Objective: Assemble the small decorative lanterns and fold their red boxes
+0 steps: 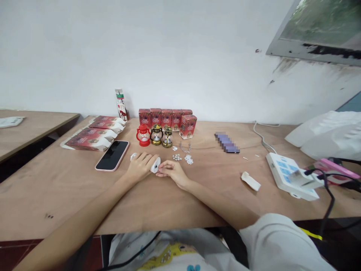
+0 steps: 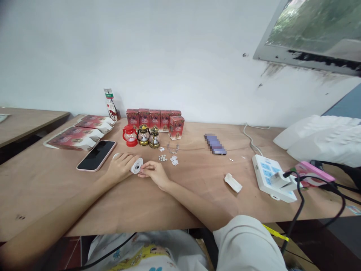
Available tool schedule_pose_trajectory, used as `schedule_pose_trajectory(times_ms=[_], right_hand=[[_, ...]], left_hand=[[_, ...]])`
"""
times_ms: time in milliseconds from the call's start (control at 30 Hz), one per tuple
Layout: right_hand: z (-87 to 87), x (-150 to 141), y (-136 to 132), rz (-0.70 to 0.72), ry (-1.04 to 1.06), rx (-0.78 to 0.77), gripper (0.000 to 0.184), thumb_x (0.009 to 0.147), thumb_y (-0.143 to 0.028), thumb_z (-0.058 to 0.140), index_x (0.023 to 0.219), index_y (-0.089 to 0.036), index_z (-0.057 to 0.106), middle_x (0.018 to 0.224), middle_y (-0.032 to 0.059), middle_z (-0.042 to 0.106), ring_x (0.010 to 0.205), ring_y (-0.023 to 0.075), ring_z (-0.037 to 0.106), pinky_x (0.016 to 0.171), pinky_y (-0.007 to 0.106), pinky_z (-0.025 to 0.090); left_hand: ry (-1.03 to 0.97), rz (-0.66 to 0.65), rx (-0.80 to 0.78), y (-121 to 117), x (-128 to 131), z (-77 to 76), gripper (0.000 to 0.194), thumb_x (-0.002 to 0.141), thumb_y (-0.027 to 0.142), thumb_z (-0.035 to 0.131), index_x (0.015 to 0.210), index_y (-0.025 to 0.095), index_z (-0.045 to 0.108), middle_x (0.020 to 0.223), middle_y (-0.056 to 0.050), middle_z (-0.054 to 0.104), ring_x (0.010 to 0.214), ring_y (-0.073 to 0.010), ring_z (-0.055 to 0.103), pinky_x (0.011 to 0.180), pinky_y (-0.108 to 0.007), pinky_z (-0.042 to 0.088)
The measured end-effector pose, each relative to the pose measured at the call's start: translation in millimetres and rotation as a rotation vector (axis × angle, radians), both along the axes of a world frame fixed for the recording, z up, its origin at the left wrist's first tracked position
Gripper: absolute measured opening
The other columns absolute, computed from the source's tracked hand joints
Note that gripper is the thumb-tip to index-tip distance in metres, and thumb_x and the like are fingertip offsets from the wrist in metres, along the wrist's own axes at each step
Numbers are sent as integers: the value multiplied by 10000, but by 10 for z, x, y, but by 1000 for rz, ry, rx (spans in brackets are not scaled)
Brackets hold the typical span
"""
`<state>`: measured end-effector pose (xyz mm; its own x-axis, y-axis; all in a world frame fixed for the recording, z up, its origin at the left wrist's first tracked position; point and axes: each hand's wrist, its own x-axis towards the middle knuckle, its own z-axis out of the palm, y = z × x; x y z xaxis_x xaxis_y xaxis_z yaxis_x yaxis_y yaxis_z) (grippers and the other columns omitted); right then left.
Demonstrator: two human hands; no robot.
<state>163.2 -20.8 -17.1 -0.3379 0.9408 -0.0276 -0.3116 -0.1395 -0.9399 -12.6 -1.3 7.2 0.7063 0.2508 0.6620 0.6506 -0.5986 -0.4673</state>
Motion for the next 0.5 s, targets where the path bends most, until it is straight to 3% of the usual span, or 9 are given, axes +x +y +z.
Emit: schedule_pose_trajectory(times_ms=[267, 400, 500], right_hand=[[-7, -26, -27, -29, -7, 69, 388, 535, -430, 819, 746, -171, 622, 605, -19, 650, 518, 111, 609, 542, 260, 536], [22, -11, -16, 0, 33, 22, 351, 573, -402, 779, 758, -184, 576, 582, -32, 617, 459, 83, 538, 424, 195, 423], [55, 3, -7, 48, 76, -42, 279, 596, -353, 722, 751, -191, 555, 514, -62, 540, 391, 50, 403, 354, 163, 251]], left_hand=[[-14, 4, -47, -17, 13, -9, 253, 921, 254, 406, 1025, 120, 594, 770, -70, 680, 702, -188, 586, 599, -311, 375], [26, 17, -83, -14, 26, -39, 244, 912, 246, 418, 1034, 129, 593, 801, -68, 689, 721, -189, 593, 612, -313, 383], [52, 62, -126, -12, 27, -51, 255, 905, 245, 421, 1059, 137, 592, 805, -74, 688, 736, -192, 600, 602, -314, 379]])
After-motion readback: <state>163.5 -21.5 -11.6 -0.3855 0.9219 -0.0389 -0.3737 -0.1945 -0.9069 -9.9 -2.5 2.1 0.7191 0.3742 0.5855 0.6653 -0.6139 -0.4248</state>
